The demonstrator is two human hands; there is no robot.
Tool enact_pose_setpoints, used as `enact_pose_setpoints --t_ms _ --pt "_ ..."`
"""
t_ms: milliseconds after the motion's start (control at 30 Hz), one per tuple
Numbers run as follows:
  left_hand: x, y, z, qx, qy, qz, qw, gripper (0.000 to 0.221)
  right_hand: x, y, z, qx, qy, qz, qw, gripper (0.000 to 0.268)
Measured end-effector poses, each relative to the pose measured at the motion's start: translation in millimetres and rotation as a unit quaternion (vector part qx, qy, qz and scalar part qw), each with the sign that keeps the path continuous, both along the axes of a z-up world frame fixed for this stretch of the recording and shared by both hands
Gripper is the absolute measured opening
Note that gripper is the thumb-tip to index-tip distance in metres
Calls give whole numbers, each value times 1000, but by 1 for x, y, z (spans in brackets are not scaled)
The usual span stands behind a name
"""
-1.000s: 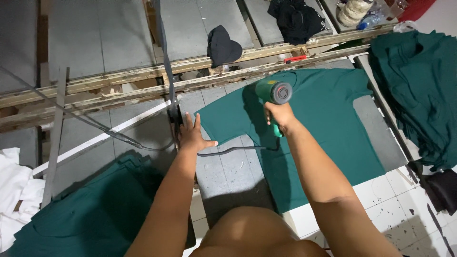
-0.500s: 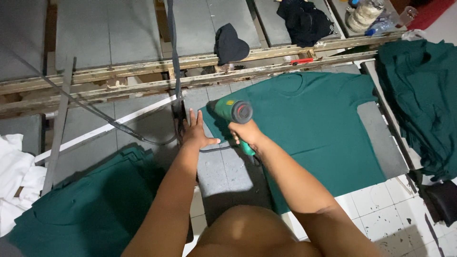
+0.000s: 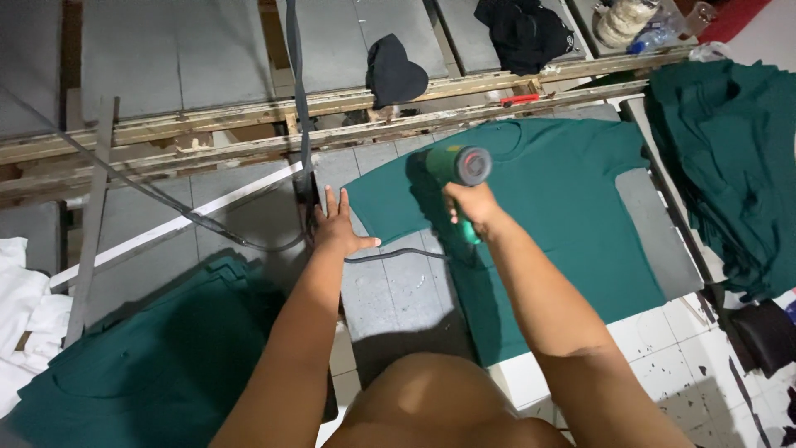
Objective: The person trims a portion of a green t-shirt using a utility knife and then uses a heat gun to apply heat to the garment.
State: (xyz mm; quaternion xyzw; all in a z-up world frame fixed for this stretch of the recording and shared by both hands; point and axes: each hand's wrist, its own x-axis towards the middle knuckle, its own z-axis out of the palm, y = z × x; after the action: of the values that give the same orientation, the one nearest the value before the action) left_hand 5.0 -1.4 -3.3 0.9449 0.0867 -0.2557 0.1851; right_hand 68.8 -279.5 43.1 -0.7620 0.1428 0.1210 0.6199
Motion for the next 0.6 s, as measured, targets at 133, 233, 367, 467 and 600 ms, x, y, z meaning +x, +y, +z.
enact_pose_setpoints --t_ms 133,233,367,467,600 --pt "-2 0 6 8 4 -4 1000 141 -17 -30 13 16 9 -12 1000 12" --pt "-2 1 5 -16 -1 1 1000 139 -35 -47 10 26 29 -11 999 7" --pt "-1 0 -1 -3 -9 1 1000 142 -65 -62 5 25 57 -3 998 9" --pt "-1 0 0 0 -16 -1 1000 143 -89 -65 15 24 71 -1 997 6" --pt "-1 -1 -7 6 -30 -3 1000 143 -116 -67 22 30 93 3 995 5"
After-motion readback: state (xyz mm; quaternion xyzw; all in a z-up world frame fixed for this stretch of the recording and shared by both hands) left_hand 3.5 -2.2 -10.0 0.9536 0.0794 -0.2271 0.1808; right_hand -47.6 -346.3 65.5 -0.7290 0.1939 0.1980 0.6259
